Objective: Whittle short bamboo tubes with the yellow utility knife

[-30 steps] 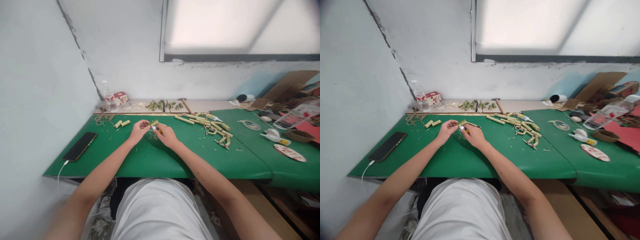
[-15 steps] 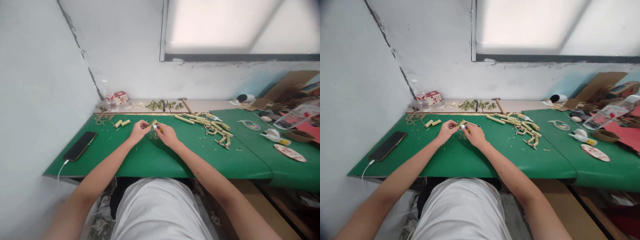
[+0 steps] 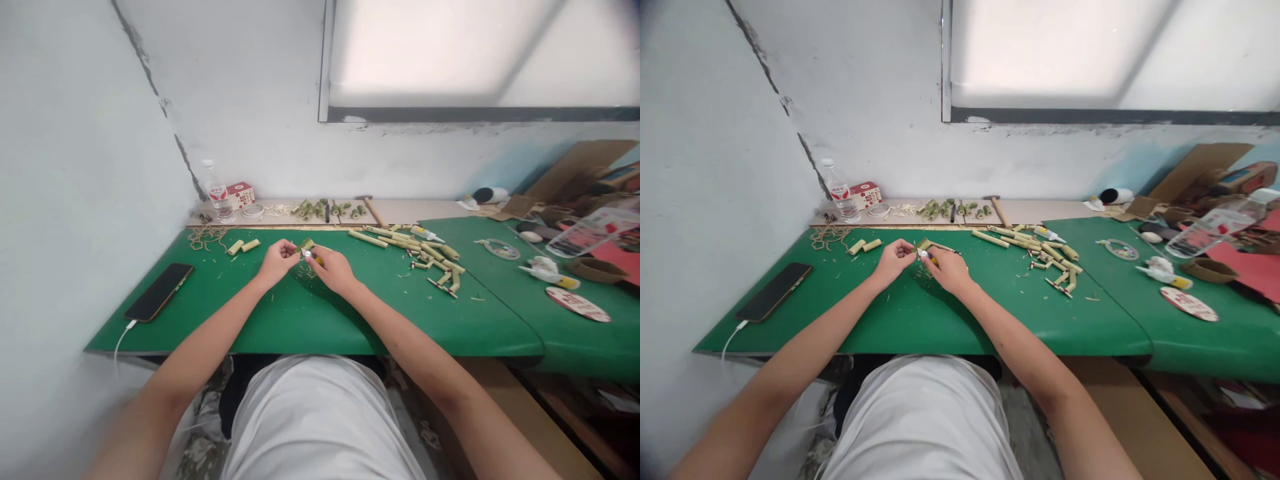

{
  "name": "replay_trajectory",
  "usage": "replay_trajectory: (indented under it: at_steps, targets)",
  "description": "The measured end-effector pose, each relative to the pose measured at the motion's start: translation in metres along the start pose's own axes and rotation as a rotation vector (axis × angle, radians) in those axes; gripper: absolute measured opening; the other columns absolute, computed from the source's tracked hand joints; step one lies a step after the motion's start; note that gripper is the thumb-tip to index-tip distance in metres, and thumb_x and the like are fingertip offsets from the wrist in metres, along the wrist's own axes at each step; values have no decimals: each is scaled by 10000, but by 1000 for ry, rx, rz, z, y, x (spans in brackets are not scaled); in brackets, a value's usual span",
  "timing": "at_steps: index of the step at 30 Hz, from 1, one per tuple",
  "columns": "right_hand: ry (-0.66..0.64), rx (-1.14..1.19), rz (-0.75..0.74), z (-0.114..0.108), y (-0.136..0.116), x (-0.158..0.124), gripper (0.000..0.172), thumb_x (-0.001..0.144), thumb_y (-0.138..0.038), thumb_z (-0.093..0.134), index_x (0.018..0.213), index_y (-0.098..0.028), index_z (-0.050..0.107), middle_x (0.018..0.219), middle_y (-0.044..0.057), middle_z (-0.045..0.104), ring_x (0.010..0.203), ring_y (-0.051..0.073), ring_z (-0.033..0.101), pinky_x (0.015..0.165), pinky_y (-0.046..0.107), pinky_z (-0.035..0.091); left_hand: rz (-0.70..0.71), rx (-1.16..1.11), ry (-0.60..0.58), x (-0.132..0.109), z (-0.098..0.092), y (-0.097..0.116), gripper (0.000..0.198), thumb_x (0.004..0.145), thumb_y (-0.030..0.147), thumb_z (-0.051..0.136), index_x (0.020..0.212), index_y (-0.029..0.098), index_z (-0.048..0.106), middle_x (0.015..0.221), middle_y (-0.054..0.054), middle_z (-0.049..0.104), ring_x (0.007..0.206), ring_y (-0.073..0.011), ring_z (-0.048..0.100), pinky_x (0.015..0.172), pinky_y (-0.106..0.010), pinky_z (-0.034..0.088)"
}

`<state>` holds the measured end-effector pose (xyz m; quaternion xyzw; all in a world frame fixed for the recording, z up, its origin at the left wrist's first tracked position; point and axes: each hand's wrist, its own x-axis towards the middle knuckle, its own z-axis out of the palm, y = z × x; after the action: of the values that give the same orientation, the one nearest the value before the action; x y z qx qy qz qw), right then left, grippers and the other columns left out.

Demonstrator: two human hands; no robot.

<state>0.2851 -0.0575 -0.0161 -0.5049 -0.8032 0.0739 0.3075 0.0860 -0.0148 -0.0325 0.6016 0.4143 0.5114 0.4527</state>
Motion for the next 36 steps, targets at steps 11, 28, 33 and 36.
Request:
replay_trajectory:
  at_steps: [11, 28, 33, 36]
  targets:
    - [3, -47, 96, -1, 1, 1, 272, 1124, -416, 515, 1082, -230, 709, 879, 65, 779, 723, 219, 652, 618, 294, 275, -4, 8, 0, 0, -1, -2, 385, 675, 380, 913, 835, 192, 618, 728, 24, 632, 644, -121, 555, 623, -252, 426]
    - [-38, -44, 140, -3, 0, 3, 281, 1133, -425, 505, 1093, -225, 699, 892, 64, 770, 749, 216, 643, 631, 293, 266, 4, 0, 13, 2, -2, -4, 371, 680, 359, 909, 830, 191, 614, 717, 30, 628, 631, -115, 553, 610, -248, 427]
    - [-17, -74, 189, -5, 6, 3, 301, 1141, -428, 482, 1150, -218, 698, 870, 67, 766, 726, 220, 641, 625, 297, 262, 8, 4, 8, 3, -2, -6, 373, 693, 352, 924, 833, 192, 618, 710, 30, 621, 626, -117, 553, 606, -247, 424]
    - [-43, -40, 134, -4, 4, 2, 272, 1134, -420, 502, 1119, -227, 693, 893, 64, 769, 755, 219, 653, 638, 292, 281, 17, 4, 4, 3, -2, -6, 371, 703, 362, 921, 838, 191, 620, 726, 25, 630, 641, -121, 566, 615, -249, 432]
